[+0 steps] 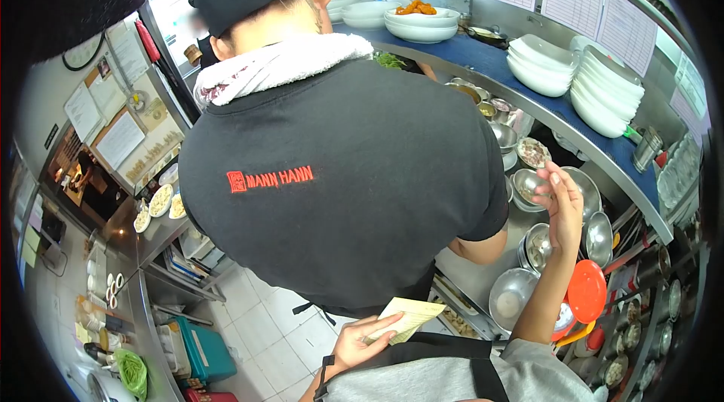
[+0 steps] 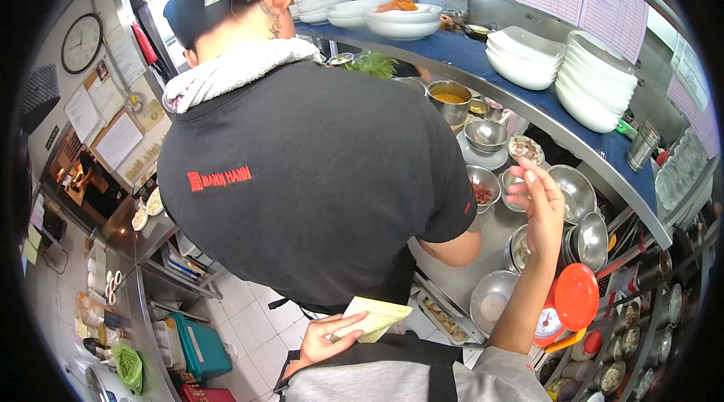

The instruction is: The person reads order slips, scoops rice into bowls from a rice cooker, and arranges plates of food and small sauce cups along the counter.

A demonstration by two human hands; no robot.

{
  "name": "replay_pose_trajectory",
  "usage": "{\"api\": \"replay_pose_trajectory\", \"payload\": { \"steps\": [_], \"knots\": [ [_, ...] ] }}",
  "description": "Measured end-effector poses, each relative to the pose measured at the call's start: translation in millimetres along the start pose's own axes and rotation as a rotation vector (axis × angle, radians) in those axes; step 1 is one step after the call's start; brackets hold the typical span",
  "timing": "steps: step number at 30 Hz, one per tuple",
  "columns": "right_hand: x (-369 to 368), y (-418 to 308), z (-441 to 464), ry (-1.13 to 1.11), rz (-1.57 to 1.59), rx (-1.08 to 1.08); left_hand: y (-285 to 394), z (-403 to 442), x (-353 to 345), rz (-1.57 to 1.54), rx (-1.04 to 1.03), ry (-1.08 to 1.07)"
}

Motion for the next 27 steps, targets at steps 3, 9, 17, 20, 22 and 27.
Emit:
{"api": "replay_pose_trajectory", "payload": {
  "steps": [3,9,17,20,22,27],
  "knots": [
    [13,0,-6,0.095,0.035,0.009,-3,1,-3,0.008,0.054,-0.076],
    [19,-13,-19,0.135,0.024,0.029,-4,2,-5,0.042,0.155,-0.16],
    [28,-32,-34,0.181,0.011,0.091,-9,3,-10,0.136,0.147,-0.218],
    [29,-41,-38,0.191,-0.002,0.127,-9,3,-15,0.159,0.206,-0.256],
    [31,-45,-40,0.194,-0.008,0.153,-10,3,-18,0.131,0.189,-0.25],
    [45,-53,-45,0.255,0.002,0.193,-8,2,-30,0.076,0.061,-0.17]
  ]
}}
Point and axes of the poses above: each hand's wrist, its own z-axis towards the middle knuckle, its own x-axis out of the back of the hand, y = z × x, the point moved 3 cm from there along z, towards the middle knuckle, and after that the axes turned 13 degrees about -z, right-handed, at the moved point
